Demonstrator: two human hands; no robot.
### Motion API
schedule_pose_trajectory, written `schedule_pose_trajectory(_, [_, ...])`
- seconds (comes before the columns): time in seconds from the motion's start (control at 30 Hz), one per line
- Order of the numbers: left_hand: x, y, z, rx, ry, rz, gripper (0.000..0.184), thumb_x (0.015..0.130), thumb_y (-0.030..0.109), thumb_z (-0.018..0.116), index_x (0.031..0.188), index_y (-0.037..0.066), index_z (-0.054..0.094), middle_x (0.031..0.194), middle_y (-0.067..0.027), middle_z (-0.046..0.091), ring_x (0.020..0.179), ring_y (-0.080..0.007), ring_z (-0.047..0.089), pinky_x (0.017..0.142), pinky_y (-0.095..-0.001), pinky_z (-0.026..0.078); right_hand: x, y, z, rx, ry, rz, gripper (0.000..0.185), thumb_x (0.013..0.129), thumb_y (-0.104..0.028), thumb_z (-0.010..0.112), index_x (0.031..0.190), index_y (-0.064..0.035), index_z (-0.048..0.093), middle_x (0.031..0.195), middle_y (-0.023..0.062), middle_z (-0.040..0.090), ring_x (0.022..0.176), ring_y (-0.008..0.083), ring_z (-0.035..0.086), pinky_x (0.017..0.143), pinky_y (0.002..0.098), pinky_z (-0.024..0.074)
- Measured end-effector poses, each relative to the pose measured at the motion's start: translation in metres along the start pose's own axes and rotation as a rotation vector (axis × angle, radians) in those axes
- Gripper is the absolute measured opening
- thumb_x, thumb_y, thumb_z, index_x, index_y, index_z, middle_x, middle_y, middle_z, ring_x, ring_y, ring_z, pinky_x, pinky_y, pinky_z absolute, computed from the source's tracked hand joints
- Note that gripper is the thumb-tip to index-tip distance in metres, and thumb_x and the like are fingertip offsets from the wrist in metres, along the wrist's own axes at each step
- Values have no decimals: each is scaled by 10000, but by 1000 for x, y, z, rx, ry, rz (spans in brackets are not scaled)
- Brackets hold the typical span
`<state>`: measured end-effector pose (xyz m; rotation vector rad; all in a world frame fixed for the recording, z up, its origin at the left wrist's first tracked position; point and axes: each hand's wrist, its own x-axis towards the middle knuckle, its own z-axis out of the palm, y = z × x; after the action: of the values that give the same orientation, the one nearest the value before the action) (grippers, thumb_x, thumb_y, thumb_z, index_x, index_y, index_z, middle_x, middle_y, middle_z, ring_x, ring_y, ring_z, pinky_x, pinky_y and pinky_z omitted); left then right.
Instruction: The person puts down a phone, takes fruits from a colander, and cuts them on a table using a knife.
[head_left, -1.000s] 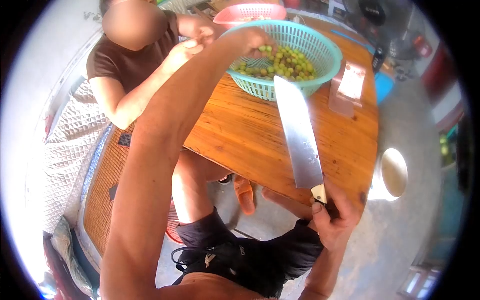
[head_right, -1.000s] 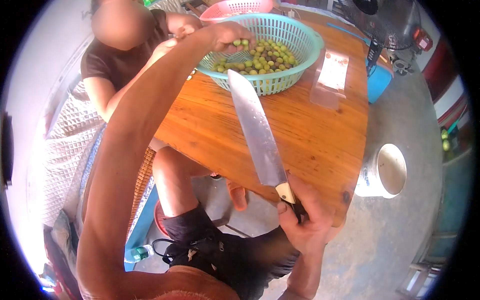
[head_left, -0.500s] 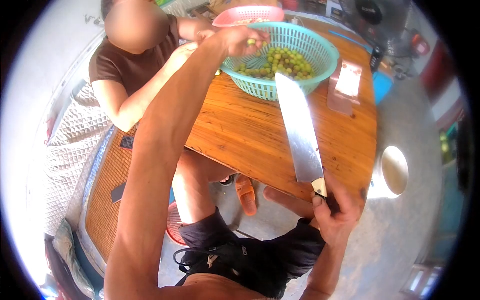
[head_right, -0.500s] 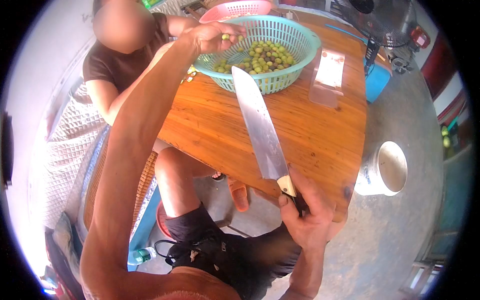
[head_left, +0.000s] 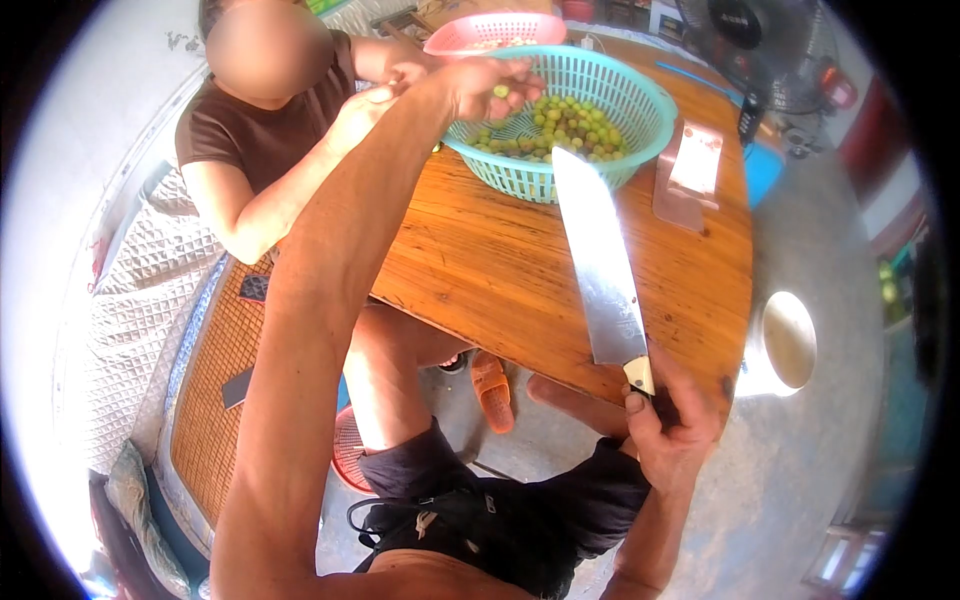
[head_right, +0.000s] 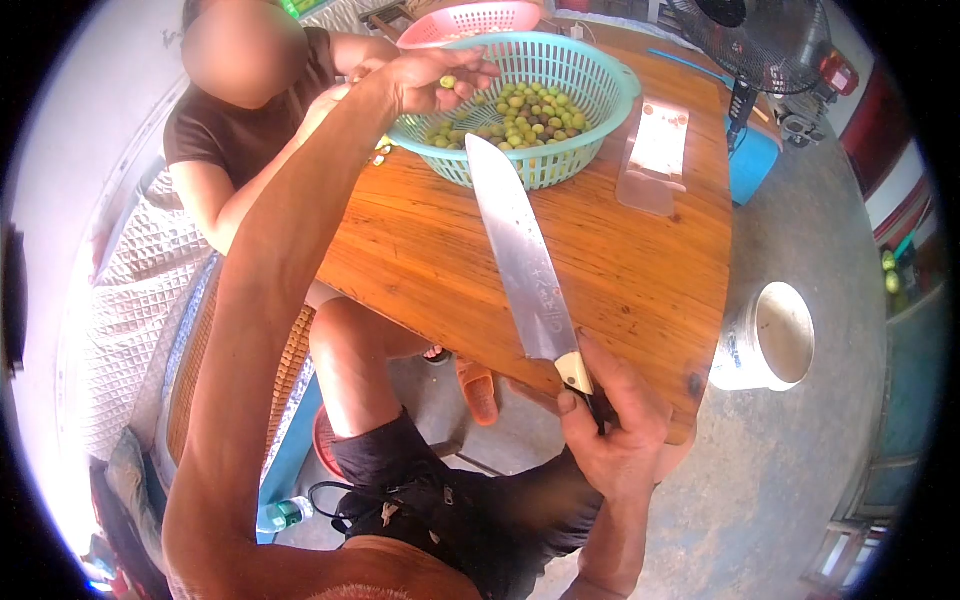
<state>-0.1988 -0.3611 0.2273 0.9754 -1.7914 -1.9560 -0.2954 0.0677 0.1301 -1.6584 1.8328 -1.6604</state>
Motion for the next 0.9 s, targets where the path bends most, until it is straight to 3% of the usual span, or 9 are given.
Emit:
schedule_pose_trajectory(0.13, [1, -3, 4, -12, 77, 23, 316, 1090, 271, 563, 1260, 18, 645, 1170, -67, 695, 926, -125, 680, 696, -207, 534, -3, 0, 1, 21, 7, 56, 481, 796, 50, 739, 1275, 22, 698, 1029, 125, 746, 890, 168, 698, 781, 280, 548])
schedule_pose_trajectory(0.2, [3, -4, 2, -56, 89, 55, 313, 1082, 255, 569, 1257, 4, 638, 1218, -103, 686, 1140, -212, 683, 863, -269, 587, -1, -3, 0, 0, -2, 68, 477, 795, 47, 739, 1271, 26, 700, 1012, 119, 742, 889, 158, 693, 782, 275, 546])
schedule_pose_trajectory(0.33, [4, -4, -6, -92, 6, 12, 294, 1066, 202, 583, 1260, -15, 625, 1263, -135, 673, 1216, -256, 655, 990, -324, 581, -4, 6, 4, 3, 40, -7, 483, 791, 61, 736, 1271, 22, 705, 1012, 104, 739, 883, 161, 687, 788, 269, 548])
schedule_pose_trajectory(0.4, [5, -5, -7, -84, -22, 33, 256, 1034, 103, 606, 1257, -23, 619, 1277, -159, 670, 1255, -276, 630, 1062, -351, 551, -14, 10, 4, 220, 69, 239, 461, 809, 71, 736, 1267, 33, 706, 996, 94, 733, 870, 170, 690, 811, 272, 554])
schedule_pose_trajectory(0.53, [10, -10, -16, -46, -153, 101, 267, 996, 33, 633, 1260, -10, 625, 1286, -149, 671, 1255, -270, 631, 1090, -346, 530, -15, 11, -1, 314, 114, 266, 425, 845, 71, 731, 1267, 47, 693, 961, 92, 722, 813, 171, 692, 778, 277, 568])
schedule_pose_trajectory(0.6, [9, -11, -12, 28, -111, 134, 378, 938, -43, 643, 1308, -45, 563, 1323, -186, 649, 1291, -324, 613, 1096, -406, 530, -15, 12, -4, 458, 119, 295, 411, 879, 27, 753, 1281, 55, 672, 931, 104, 714, 758, 161, 688, 700, 278, 574])
schedule_pose_trajectory(0.63, [8, -10, -9, 28, -110, 134, 378, 938, -43, 643, 1308, -45, 563, 1323, -186, 649, 1291, -324, 613, 1096, -406, 530, -14, 16, -3, 438, 121, 219, 430, 897, -38, 782, 1300, 46, 659, 934, 117, 716, 733, 156, 682, 634, 271, 566])
schedule_pose_trajectory(0.83, [7, -8, -6, 78, -64, 44, 384, 973, 27, 674, 1333, -26, 552, 1283, -157, 678, 1193, -302, 683, 988, -356, 595, -12, 10, -2, 519, 157, 278, 452, 910, -118, 800, 1311, 35, 660, 933, 124, 720, 731, 153, 679, 612, 258, 552])
schedule_pose_trajectory(0.9, [6, -8, -5, 135, -24, 22, 372, 1005, 145, 699, 1335, 5, 601, 1294, -109, 687, 1104, -164, 696, 903, -256, 584, -13, 10, -3, 523, 152, 273, 461, 912, -134, 801, 1317, 33, 659, 925, 122, 719, 726, 149, 674, 610, 258, 549])
